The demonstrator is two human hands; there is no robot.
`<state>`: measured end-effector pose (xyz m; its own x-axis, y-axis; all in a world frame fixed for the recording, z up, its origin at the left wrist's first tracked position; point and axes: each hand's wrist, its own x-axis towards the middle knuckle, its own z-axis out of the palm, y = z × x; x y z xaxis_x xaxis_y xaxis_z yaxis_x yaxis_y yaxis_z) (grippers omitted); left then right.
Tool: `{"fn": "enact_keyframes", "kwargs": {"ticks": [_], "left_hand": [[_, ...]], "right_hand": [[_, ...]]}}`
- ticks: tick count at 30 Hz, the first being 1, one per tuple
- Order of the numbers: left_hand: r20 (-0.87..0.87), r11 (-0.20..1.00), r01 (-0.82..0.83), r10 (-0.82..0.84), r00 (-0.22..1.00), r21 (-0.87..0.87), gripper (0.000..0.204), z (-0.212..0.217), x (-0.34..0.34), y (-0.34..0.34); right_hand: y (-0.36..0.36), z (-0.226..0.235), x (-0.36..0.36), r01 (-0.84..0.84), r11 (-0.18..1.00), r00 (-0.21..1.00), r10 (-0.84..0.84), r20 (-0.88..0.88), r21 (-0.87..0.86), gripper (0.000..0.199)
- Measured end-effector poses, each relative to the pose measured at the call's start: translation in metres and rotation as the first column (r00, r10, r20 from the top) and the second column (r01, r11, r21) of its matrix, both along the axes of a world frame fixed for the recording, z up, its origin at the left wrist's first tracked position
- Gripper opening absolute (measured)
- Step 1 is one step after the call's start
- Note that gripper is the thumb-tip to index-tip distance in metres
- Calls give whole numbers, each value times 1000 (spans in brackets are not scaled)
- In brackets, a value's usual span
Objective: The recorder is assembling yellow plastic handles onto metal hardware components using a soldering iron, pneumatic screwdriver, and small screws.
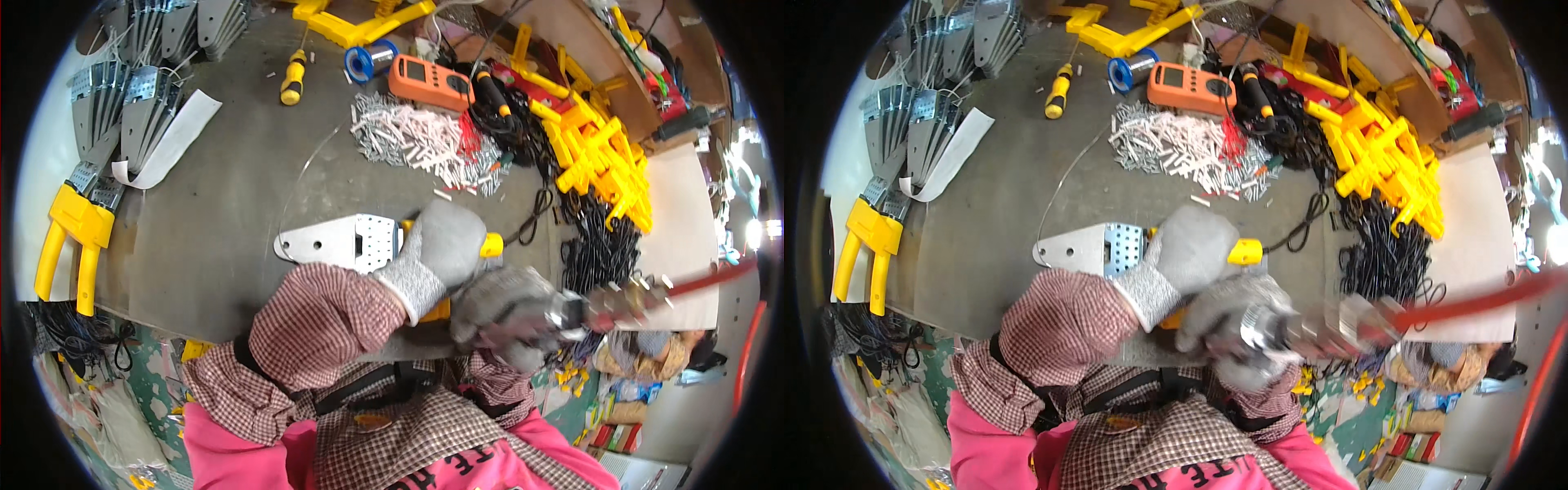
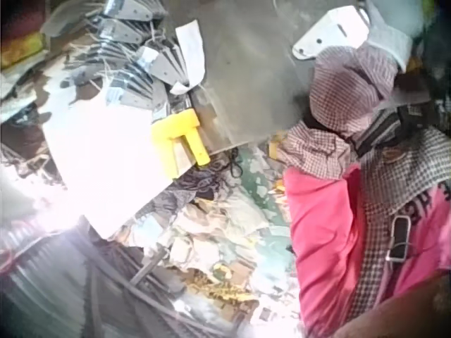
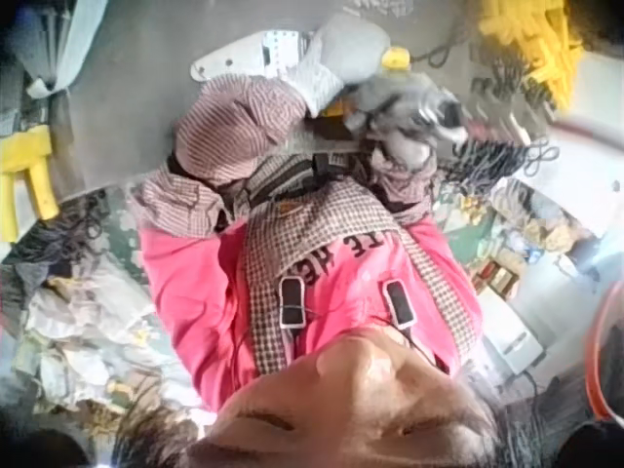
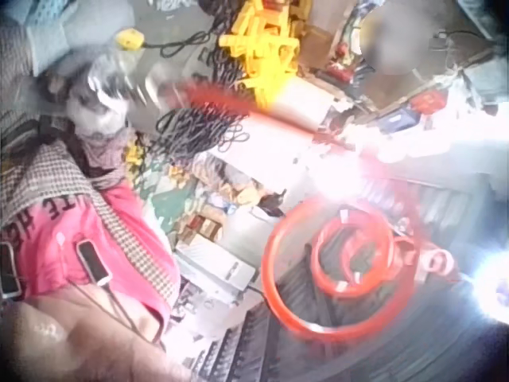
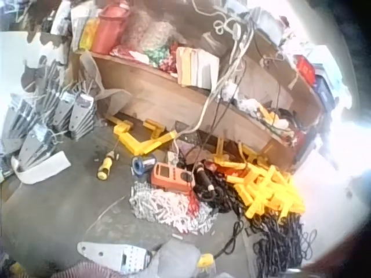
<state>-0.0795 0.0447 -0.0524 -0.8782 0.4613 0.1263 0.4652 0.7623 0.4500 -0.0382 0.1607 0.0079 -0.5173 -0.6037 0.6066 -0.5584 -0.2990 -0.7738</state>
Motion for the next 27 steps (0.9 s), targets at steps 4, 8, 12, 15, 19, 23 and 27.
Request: {"fn": "enact_keyframes", "kwargs": {"ticks": [4, 8, 12, 15, 19, 23, 27], "left_hand": [[-76, 996, -40, 46, 996, 85, 32, 5, -9, 16], [-77, 994, -37, 45, 996, 101, 26, 4, -4, 7], [-103, 991, -54, 67, 992, 123, 25, 3, -4, 8], [-99, 993, -59, 69, 993, 101, 23, 7, -5, 9], [21, 998, -4, 3, 1000, 59, 28, 7, -6, 6], [25, 969, -39, 34, 999, 244, 40, 34, 9, -47], [318, 859, -18, -169, 933, 512, 48, 7, 3, -95]], "right_hand": [[17, 39, -21, -212, 923, 977, 210, -41, -321, 40], [22, 38, -24, -245, 947, 968, 250, -4, -209, 41], [8, 35, -15, -109, 991, 994, 108, -10, -83, 34], [-2, 27, -17, -65, 998, 997, 64, -47, -18, 30], [-5, 46, -26, -161, 986, 986, 159, -49, -38, 26], [17, 84, -54, -344, 934, 939, 345, -10, -92, 33], [-19, 53, -68, 170, 965, 969, -126, 214, -201, 57]]}}
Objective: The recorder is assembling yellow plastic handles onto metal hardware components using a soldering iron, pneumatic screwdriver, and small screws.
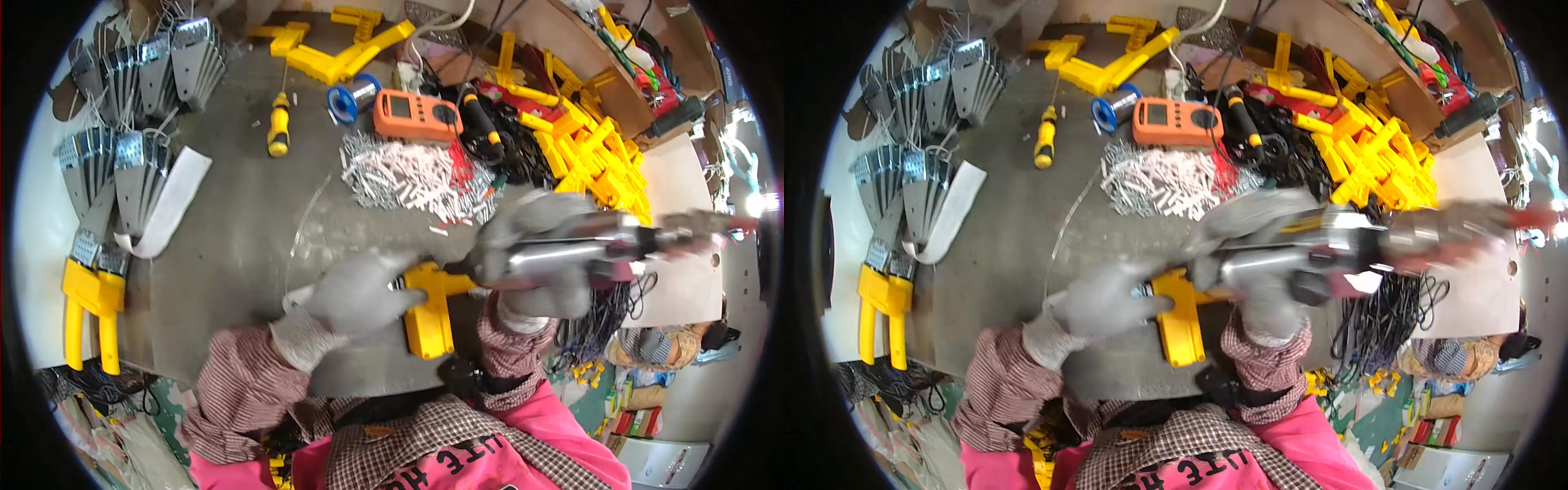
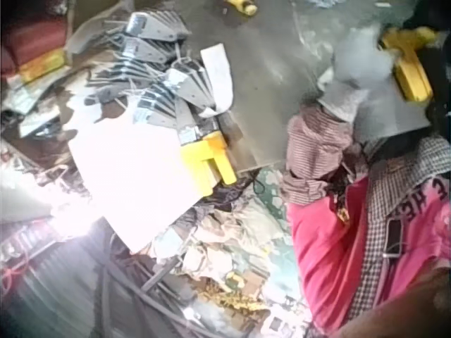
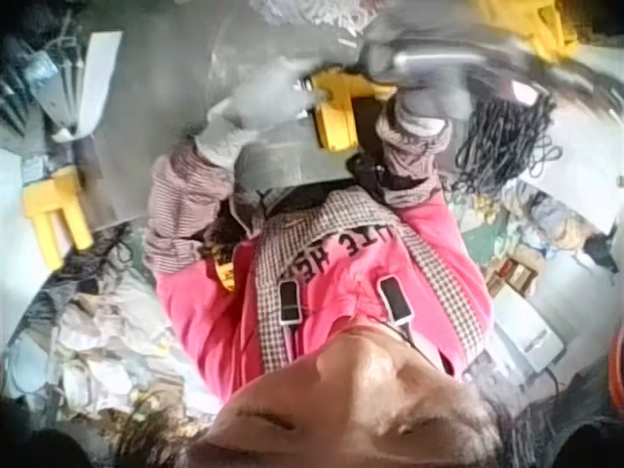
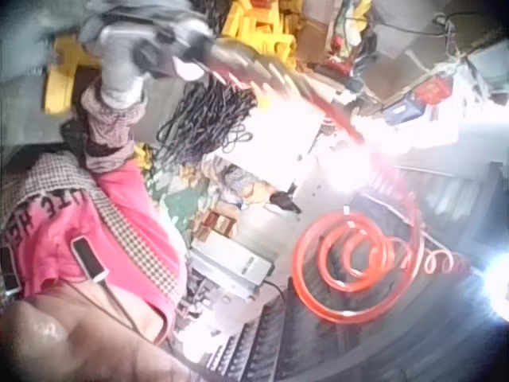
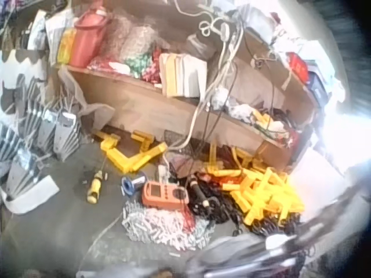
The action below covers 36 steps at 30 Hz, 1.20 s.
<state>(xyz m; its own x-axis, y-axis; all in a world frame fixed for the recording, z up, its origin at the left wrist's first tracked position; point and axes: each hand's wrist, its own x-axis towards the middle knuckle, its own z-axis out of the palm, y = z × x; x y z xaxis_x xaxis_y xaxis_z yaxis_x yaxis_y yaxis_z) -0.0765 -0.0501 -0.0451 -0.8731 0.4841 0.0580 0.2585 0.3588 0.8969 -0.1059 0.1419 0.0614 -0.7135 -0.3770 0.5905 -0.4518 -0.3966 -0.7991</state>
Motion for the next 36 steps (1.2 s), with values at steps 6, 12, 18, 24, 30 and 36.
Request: {"fn": "enact_keyframes", "kwargs": {"ticks": [6, 12, 18, 24, 30, 36], "left_hand": [[-14, 991, -80, 79, 997, -107, 47, 5, 10, 2], [35, 997, -75, 76, 996, -36, 49, 13, 9, 0], [-4, 976, -218, 218, 976, 21, 52, -2, 26, -4], [-57, 951, -281, 276, 959, -131, 42, 20, 63, 27], [-256, 760, -15, -200, 946, -649, 42, 55, 37, 89], [366, 794, 274, -70, 928, -543, 46, 61, -28, 112]], "right_hand": [[-18, -36, 5, 26, 997, 998, -31, 59, 79, 35], [-27, -34, -1, -45, 997, 996, 49, 77, -60, 41], [65, -17, 25, 356, 918, 603, -368, 708, 173, 46], [262, -104, -4, 530, -118, 448, -802, -395, 840, 47], [219, -86, -101, 840, -155, 506, -121, -854, 520, 36], [225, -60, -94, 796, -295, 409, -379, -830, 528, 27]]}}
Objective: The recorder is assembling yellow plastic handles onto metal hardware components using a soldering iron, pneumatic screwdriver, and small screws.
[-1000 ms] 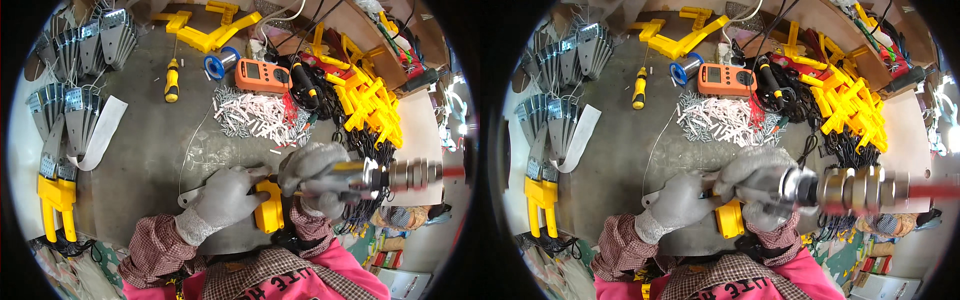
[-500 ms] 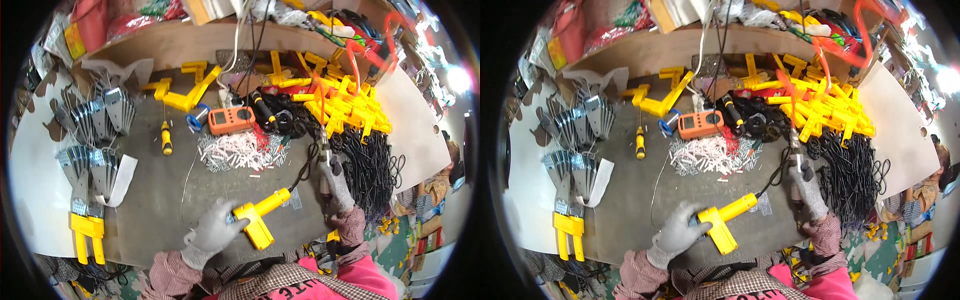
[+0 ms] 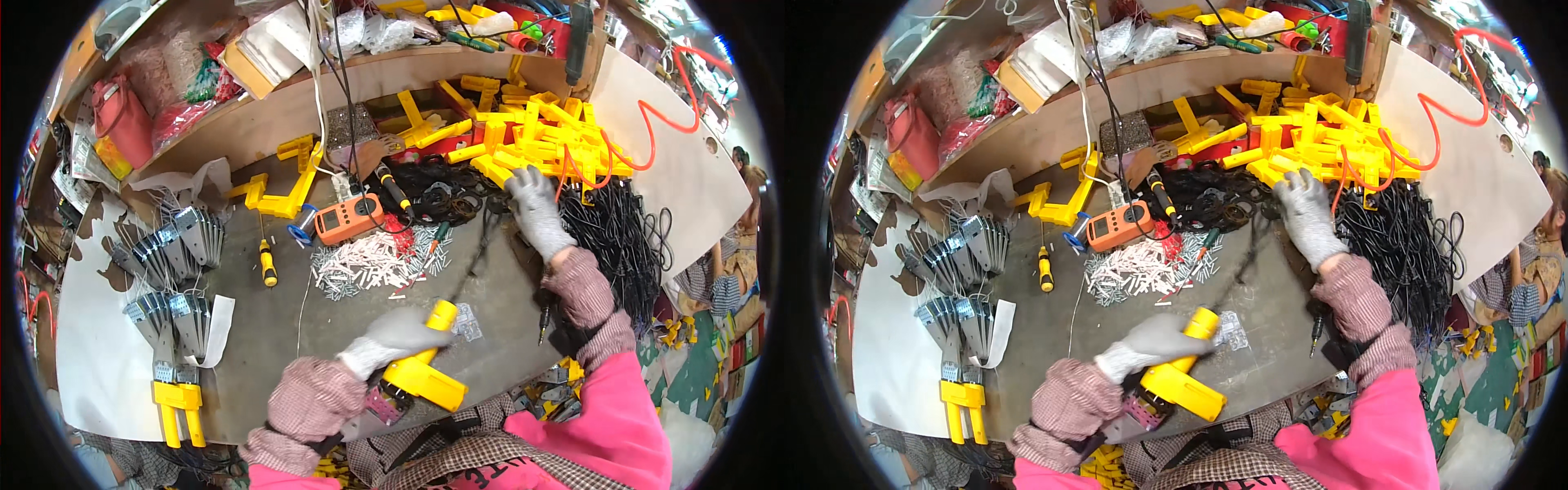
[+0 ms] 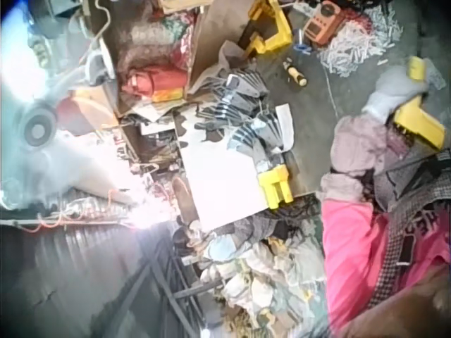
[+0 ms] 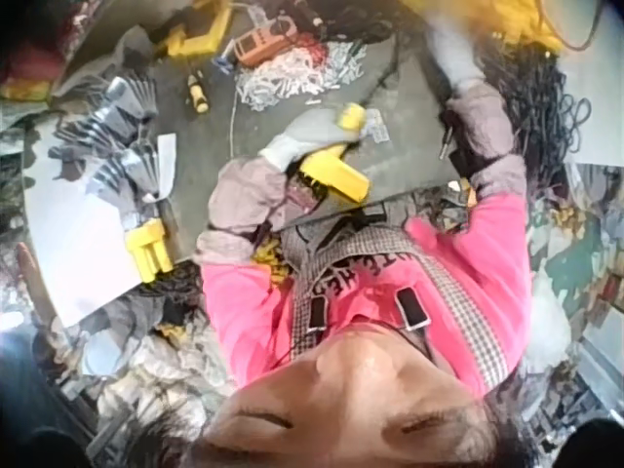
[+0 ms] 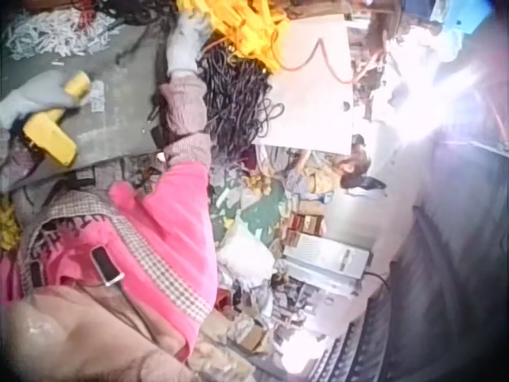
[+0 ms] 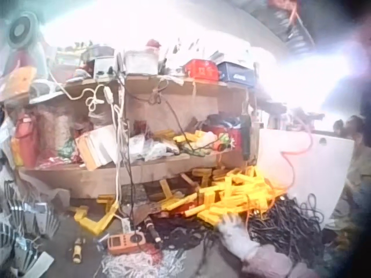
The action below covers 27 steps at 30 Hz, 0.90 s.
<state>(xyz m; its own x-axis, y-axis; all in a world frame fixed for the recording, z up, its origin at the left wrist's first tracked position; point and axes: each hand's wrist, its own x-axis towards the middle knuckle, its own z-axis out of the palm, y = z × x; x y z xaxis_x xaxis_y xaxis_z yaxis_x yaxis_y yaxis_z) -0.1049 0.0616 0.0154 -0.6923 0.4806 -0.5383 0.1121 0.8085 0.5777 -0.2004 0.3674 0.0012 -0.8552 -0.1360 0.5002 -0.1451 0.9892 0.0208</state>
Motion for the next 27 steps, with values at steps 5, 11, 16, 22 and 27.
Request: {"fn": "enact_keyframes", "kwargs": {"ticks": [5, 11, 16, 22, 27], "left_hand": [[426, 337, -797, 705, 566, 502, 33, -16, 77, -97], [808, 308, -922, 466, 361, 234, 40, -17, 128, -108], [-781, 968, 12, 196, 593, 251, 11, -17, -6, -33], [-802, 835, 158, -550, 233, -527, 6, -53, -87, -29], [-783, 794, 184, -605, 145, -580, 9, -50, -96, -15]], "right_hand": [[-103, 43, 67, -495, 442, 646, 763, 23, -748, 32], [-88, -19, 29, -338, 764, 762, 565, 317, -550, 33], [-79, -58, 18, -454, 831, 803, 538, 256, -322, 23], [-98, -51, 26, -491, 844, 781, 536, 319, -216, 22], [-98, -54, 20, -542, 806, 765, 591, 257, -238, 20]]}}
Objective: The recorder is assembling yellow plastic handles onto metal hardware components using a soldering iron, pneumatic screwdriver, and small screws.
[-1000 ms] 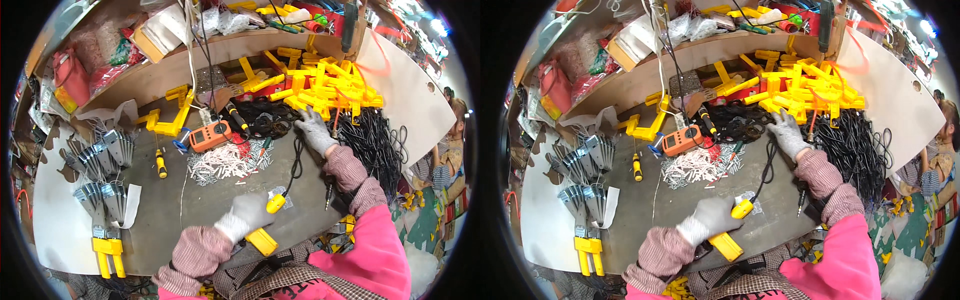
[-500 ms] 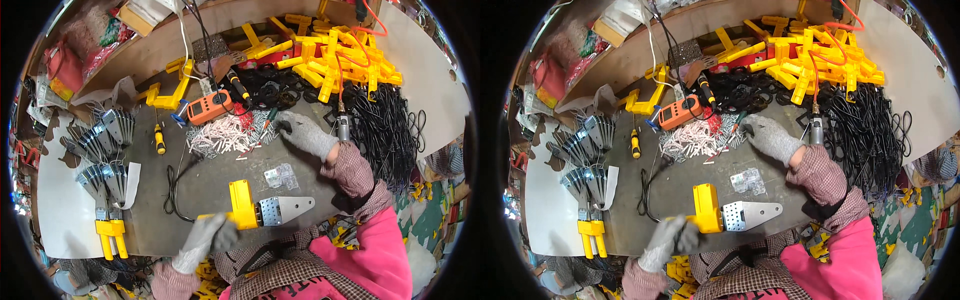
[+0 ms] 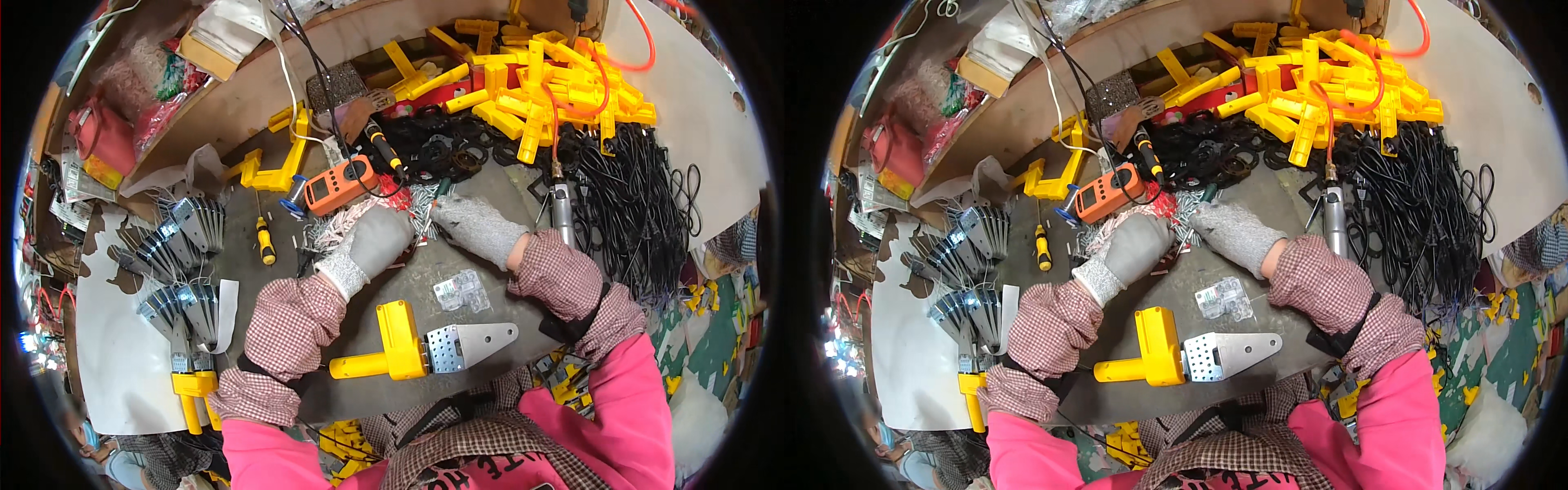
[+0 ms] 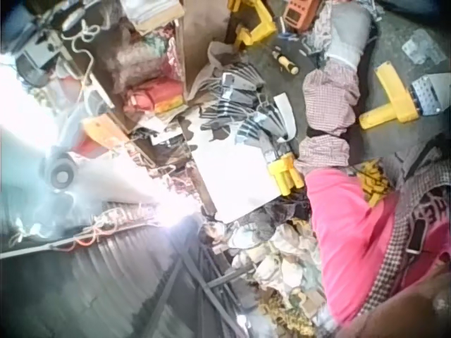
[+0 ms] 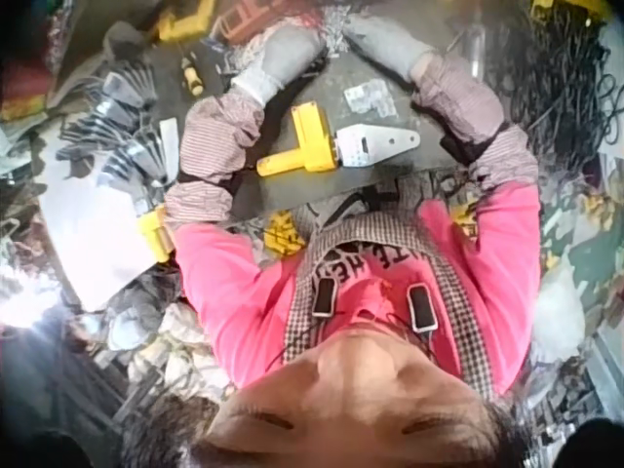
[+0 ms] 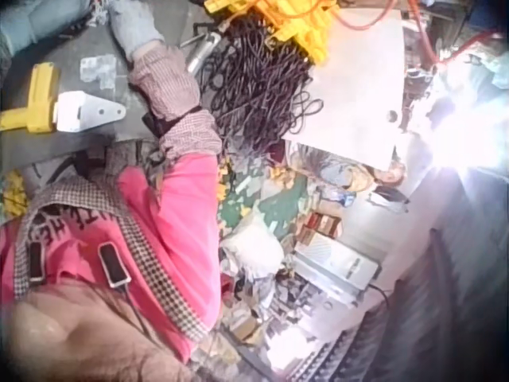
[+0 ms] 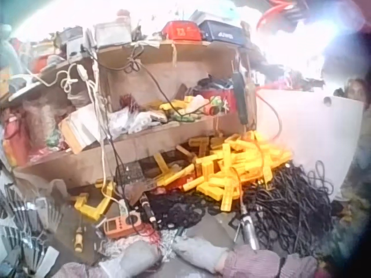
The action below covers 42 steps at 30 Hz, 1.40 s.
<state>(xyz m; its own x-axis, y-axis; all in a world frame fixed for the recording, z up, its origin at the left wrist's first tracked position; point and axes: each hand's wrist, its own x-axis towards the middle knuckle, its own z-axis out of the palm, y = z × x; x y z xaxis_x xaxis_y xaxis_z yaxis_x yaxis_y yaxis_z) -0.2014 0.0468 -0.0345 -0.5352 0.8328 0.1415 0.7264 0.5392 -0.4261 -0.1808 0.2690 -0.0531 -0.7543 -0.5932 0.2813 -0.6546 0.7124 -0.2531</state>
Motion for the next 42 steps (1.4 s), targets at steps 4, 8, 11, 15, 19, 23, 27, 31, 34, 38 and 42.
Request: {"fn": "enact_keyframes", "kwargs": {"ticks": [4, 8, 11, 15, 19, 23, 27, 31, 34, 38, 42], "left_hand": [[-42, 1000, 20, -19, 999, 16, 13, -4, -5, 5], [30, 999, 46, -46, 998, -2, 17, -1, -14, 3], [258, 956, -254, 211, 943, 145, 22, 4, -5, -6], [460, 847, -431, 262, 848, 311, 22, 15, 13, -25], [873, 690, -588, -133, 470, 422, 16, 39, 39, -5], [980, 778, -597, -161, 114, 197, 13, 48, 82, 0], [942, 891, -395, -98, 321, 226, 13, 38, 83, -19], [960, 939, -301, -81, 268, 163, 15, 40, 80, -16], [925, 970, -153, -123, 360, 188, 15, 43, 76, -12], [882, 974, 141, -220, 417, 176, 11, 43, 66, -4], [892, 969, 168, -236, 386, 184, 9, 46, 63, -1]], "right_hand": [[-9, 2, 1, 75, 997, 995, -76, 65, 18, 19], [-1, 13, 3, 86, 996, 993, -84, 84, -21, 25], [4, 41, 33, 69, 988, 992, -53, 115, -139, 25], [-21, 72, 124, 221, 790, 790, 199, 580, -572, 8], [-20, 10, 180, 122, 722, 859, 267, 436, -681, 17], [-26, 4, 152, 19, 721, 842, 361, 400, -692, 18], [-26, -1, 153, 0, 746, 870, 328, 367, -666, 30], [-19, -15, 161, 36, 732, 828, 360, 430, -681, 28], [-20, -24, 164, -15, 763, 869, 330, 369, -646, 27], [-22, -12, 160, -99, 820, 863, 353, 362, -564, 28], [-21, -6, 159, -78, 839, 859, 330, 392, -538, 25]]}}
